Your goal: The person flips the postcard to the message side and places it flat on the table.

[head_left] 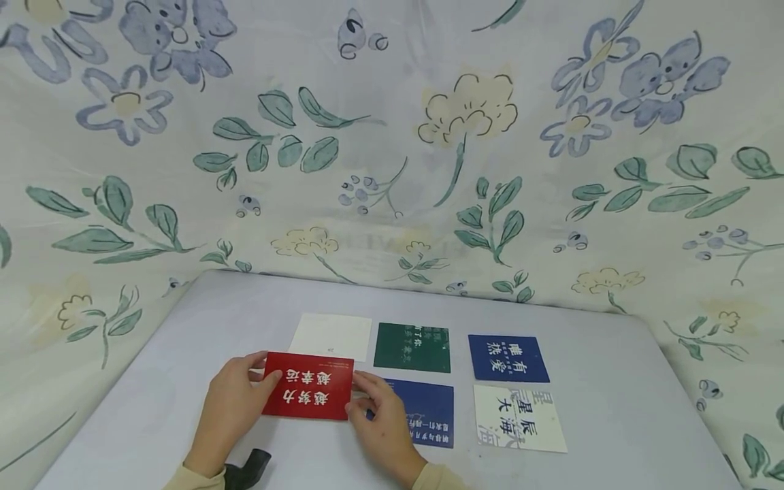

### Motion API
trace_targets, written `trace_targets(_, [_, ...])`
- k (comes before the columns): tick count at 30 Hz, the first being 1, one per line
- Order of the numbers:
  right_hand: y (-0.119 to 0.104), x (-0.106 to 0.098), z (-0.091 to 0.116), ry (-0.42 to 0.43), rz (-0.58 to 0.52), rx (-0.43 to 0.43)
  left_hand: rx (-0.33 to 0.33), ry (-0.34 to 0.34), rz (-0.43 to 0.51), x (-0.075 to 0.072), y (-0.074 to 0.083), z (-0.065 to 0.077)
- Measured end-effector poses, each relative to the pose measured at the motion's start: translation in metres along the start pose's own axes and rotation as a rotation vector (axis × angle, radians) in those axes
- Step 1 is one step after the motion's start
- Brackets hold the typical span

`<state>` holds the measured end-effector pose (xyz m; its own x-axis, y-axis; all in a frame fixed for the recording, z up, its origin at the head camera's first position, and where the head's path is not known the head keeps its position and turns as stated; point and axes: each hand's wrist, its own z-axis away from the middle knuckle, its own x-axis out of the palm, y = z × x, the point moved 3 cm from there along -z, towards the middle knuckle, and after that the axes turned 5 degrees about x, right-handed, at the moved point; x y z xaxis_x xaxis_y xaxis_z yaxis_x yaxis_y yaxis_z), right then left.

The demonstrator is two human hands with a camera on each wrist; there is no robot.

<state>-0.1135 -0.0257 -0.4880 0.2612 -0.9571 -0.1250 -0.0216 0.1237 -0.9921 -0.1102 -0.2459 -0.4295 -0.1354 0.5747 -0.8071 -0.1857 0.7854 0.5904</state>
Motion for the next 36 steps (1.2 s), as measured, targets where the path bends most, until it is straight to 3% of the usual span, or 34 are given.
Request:
trace_targets(11, [0.0016, -0.0031, -0.0012, 0.001, 0.068, 0.026, 0.008, 0.020, 0.007, 0.0008, 0.0049, -0.0012])
trace_targets(24, [0.0032, 0.0013, -0.0017, 0.020, 0.055, 0.037, -0.003, 0.043, 0.016, -0.0013, -0.0014, -0.0017])
trace_targets(36, [0.0007, 0.0004, -0.0009, 0.012, 0.015, 0.041, -0.051, 0.076, 0.055, -0.0059, -0.0025, -0.0022])
